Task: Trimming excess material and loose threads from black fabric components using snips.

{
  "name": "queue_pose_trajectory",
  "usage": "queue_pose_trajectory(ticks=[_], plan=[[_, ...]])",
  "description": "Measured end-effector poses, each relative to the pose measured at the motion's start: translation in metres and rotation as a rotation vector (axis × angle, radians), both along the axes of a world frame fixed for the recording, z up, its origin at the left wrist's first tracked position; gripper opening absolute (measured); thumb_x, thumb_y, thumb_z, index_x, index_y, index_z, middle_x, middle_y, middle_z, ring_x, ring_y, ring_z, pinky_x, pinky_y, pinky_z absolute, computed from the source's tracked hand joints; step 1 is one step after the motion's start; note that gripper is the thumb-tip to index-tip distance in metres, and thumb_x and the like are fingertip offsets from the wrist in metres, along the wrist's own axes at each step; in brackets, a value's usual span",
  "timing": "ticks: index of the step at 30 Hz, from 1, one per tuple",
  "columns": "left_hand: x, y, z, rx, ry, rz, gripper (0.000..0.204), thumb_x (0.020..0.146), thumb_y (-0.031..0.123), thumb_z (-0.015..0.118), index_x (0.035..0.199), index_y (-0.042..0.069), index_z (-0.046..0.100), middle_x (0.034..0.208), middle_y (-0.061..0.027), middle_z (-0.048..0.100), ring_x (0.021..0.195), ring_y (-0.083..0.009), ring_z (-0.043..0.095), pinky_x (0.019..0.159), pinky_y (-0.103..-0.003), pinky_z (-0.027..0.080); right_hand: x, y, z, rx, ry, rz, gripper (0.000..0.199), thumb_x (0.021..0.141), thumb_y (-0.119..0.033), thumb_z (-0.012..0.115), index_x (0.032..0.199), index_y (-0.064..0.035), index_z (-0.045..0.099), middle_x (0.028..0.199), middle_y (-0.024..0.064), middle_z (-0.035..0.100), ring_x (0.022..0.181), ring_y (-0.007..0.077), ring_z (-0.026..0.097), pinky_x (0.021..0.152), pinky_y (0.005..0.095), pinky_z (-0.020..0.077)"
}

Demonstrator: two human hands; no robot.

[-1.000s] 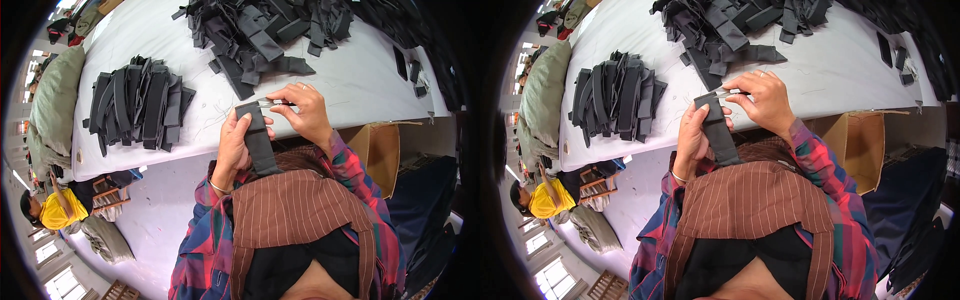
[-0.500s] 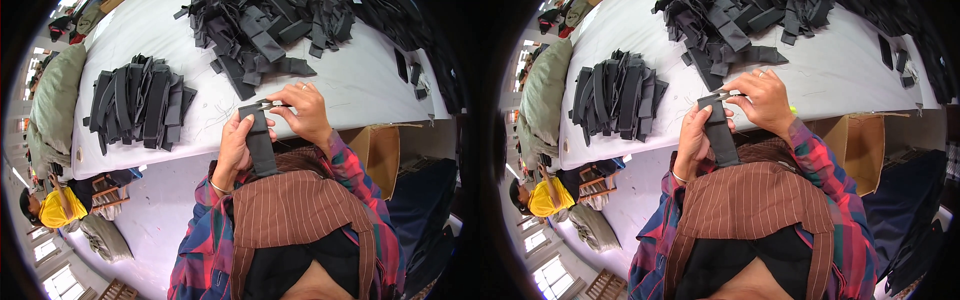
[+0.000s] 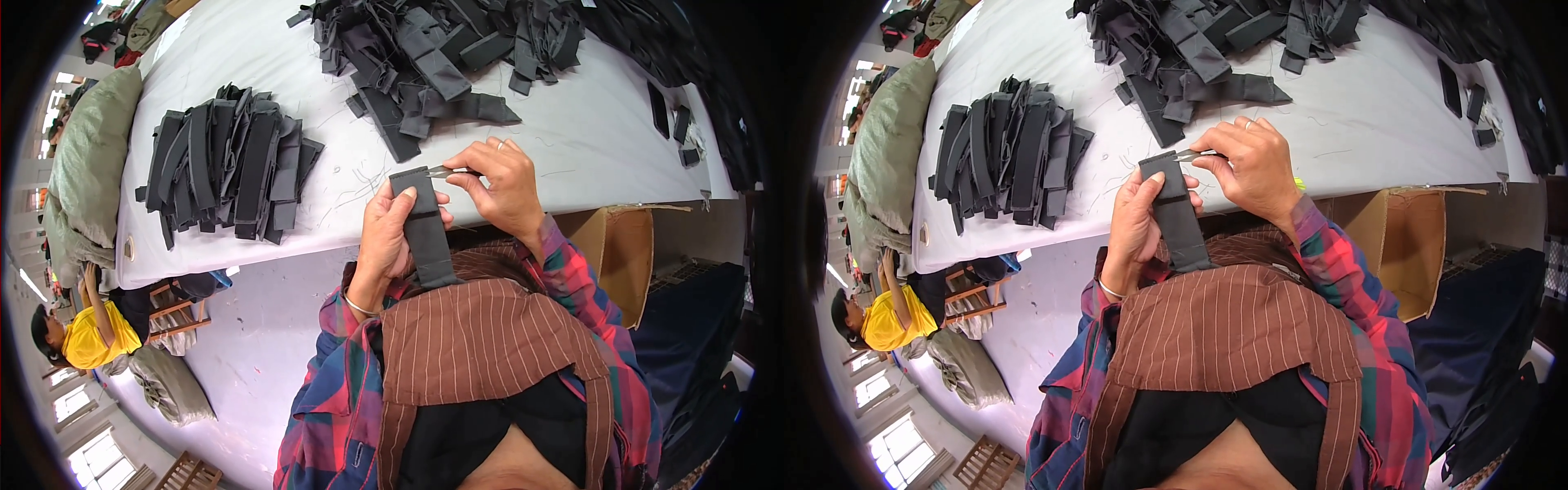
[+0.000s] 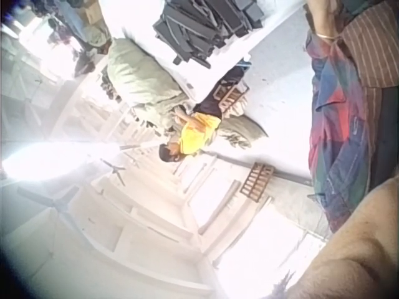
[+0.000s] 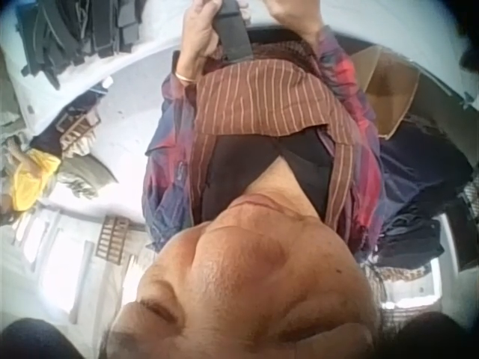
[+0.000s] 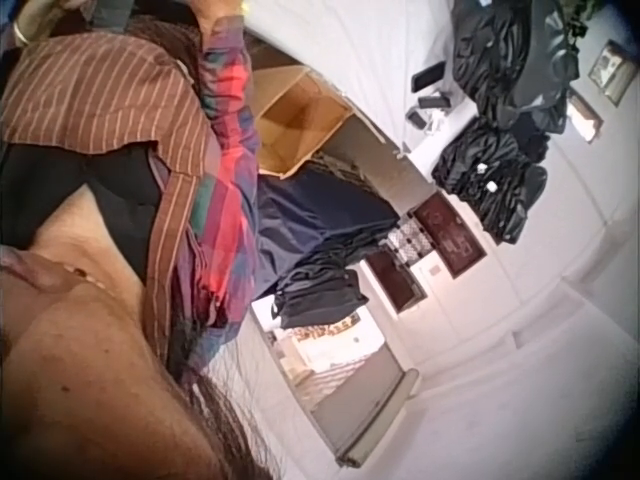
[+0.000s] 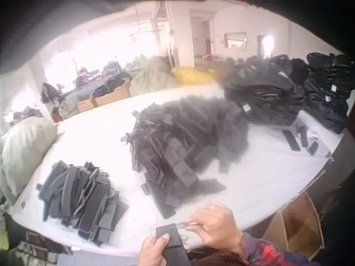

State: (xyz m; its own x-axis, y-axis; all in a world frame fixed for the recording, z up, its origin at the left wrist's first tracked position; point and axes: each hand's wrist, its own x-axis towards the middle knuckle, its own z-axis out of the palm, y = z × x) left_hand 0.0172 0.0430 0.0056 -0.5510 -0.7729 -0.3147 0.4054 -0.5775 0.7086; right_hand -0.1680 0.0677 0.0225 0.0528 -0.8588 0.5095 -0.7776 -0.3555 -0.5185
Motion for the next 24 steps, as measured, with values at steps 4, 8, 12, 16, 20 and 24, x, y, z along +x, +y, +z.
queue_pose_trajectory(ticks=[4,8,12,16,20,24], plan=[[-0.002,0.000,0.001,-0.016,-0.004,0.001,0.022,0.097,0.012,0.044,0.114,-0.002,0.046,0.095,-0.0191,0.063,0.075,-0.0240,0.066,0.066,-0.036,0.058,0.008,-0.001,-0.005,-0.037,0.007,-0.064,0.012,0.072,-0.013,0.074,0.081,-0.0103,0.066,0.069,-0.0001,0.060,0.063,0.0193,0.051,0.060,0.0313,0.0359],[-0.001,0.000,0.000,0.011,0.003,-0.011,0.023,0.097,0.012,0.044,0.114,-0.002,0.046,0.095,-0.0191,0.063,0.075,-0.0242,0.066,0.067,-0.036,0.058,0.010,-0.002,-0.003,-0.035,0.018,-0.083,0.012,0.072,-0.013,0.073,0.081,-0.0105,0.066,0.069,0.0003,0.059,0.063,0.0198,0.051,0.061,0.0315,0.0359],[-0.002,-0.001,0.001,-0.001,0.021,-0.024,0.023,0.097,0.012,0.044,0.115,-0.003,0.047,0.096,-0.0189,0.063,0.076,-0.0244,0.066,0.069,-0.036,0.058,0.015,-0.005,-0.001,-0.043,-0.054,-0.014,0.010,0.073,-0.012,0.071,0.081,-0.0102,0.066,0.070,0.0005,0.060,0.063,0.0209,0.051,0.061,0.0323,0.0358],[-0.003,0.000,-0.001,0.020,0.040,-0.023,0.023,0.096,0.011,0.044,0.115,-0.003,0.047,0.097,-0.0187,0.063,0.077,-0.0243,0.066,0.069,-0.037,0.058,0.017,-0.009,-0.002,-0.031,-0.011,0.017,0.009,0.074,-0.013,0.069,0.082,-0.0109,0.064,0.070,0.0005,0.061,0.065,0.0225,0.052,0.062,0.0336,0.0368],[-0.001,-0.001,-0.003,0.027,0.025,-0.019,0.024,0.096,0.010,0.044,0.116,-0.003,0.047,0.099,-0.0185,0.063,0.078,-0.0243,0.066,0.070,-0.037,0.058,0.017,-0.012,-0.004,0.006,0.026,0.029,0.009,0.075,-0.016,0.068,0.081,-0.0123,0.062,0.072,0.0010,0.062,0.067,0.0229,0.054,0.062,0.0344,0.0376],[-0.002,-0.003,-0.002,0.026,0.025,-0.018,0.026,0.095,0.009,0.045,0.117,-0.003,0.047,0.102,-0.0187,0.062,0.081,-0.0247,0.066,0.072,-0.037,0.058,0.015,-0.012,-0.010,0.060,-0.078,0.035,0.009,0.075,-0.015,0.068,0.083,-0.0116,0.063,0.072,0.0019,0.063,0.069,0.0224,0.056,0.062,0.0341,0.0403]])
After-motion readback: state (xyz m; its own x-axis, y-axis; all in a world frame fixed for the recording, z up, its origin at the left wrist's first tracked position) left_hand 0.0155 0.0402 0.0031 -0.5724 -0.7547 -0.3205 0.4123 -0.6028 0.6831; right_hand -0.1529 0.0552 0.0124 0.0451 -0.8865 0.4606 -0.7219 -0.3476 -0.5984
